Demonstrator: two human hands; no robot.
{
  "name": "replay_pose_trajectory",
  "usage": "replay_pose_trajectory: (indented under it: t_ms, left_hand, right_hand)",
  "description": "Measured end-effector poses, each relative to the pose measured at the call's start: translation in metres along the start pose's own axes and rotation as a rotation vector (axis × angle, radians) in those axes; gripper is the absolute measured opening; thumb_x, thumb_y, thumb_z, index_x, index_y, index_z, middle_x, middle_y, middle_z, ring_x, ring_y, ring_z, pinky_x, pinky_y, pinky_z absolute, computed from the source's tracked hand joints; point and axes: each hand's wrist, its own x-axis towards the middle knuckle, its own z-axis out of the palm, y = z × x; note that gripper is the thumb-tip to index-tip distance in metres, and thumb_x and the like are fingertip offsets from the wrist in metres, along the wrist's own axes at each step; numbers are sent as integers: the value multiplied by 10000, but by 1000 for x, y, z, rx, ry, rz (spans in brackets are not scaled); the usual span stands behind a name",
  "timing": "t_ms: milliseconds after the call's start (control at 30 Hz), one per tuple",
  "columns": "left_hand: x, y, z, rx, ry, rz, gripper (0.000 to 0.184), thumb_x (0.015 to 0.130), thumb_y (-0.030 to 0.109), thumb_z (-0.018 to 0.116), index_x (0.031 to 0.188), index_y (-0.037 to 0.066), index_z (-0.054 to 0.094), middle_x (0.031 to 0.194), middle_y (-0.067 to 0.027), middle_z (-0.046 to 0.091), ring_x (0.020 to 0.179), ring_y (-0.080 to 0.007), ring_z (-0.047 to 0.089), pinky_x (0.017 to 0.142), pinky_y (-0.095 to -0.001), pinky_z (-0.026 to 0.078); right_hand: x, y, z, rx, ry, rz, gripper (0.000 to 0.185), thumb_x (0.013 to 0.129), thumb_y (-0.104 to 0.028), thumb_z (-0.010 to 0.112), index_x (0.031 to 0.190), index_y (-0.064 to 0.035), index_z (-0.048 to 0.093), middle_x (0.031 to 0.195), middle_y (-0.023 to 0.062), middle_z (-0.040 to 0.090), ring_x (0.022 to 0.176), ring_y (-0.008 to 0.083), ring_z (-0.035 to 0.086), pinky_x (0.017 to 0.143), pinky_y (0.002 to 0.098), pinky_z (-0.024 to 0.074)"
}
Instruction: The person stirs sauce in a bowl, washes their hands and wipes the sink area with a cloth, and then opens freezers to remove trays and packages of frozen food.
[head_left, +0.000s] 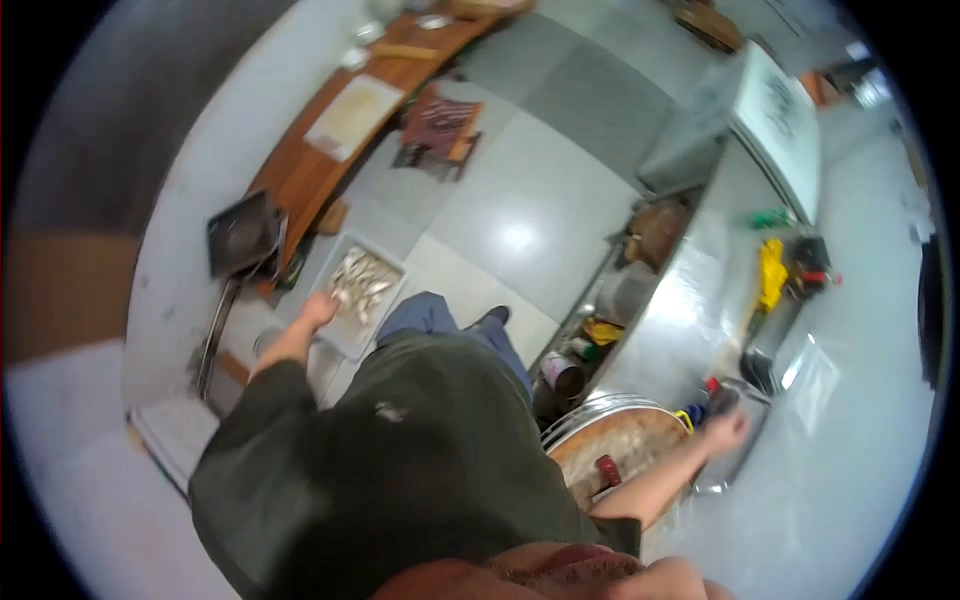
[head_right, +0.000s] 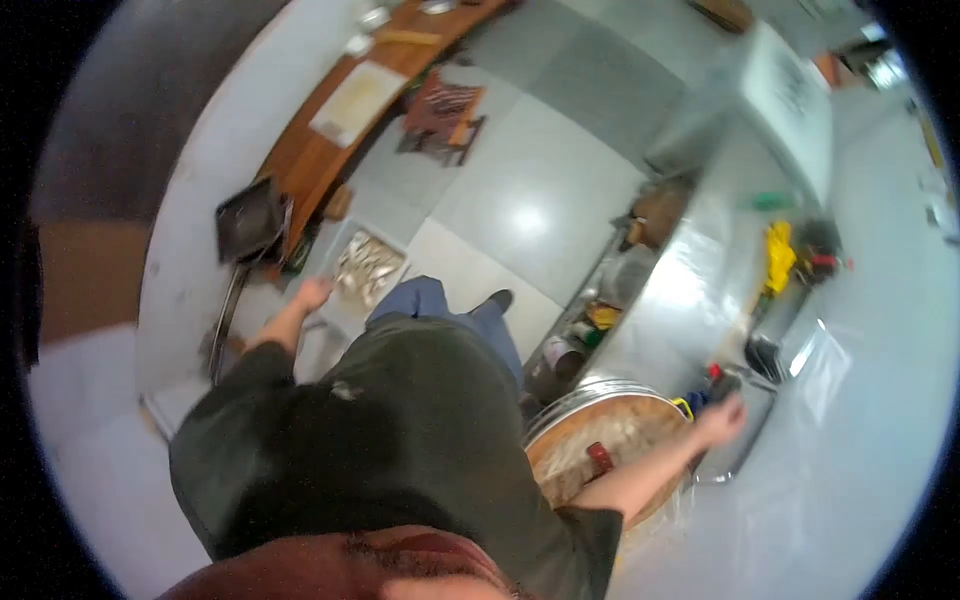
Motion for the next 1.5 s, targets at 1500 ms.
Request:
replay_pose_trajectory:
  t_ms: [1500]
  left_hand:
    - [586,955,-331,57,-401,660,140,837,79,527,836,-5,639,708,-53,611,627,-150,579,585,-294,466]
  right_hand:
    - [300,-335,345,-224,378,-114,690,533,-230,894,1092,-39,537,1013,142,616,923,334,591,818,411,469]
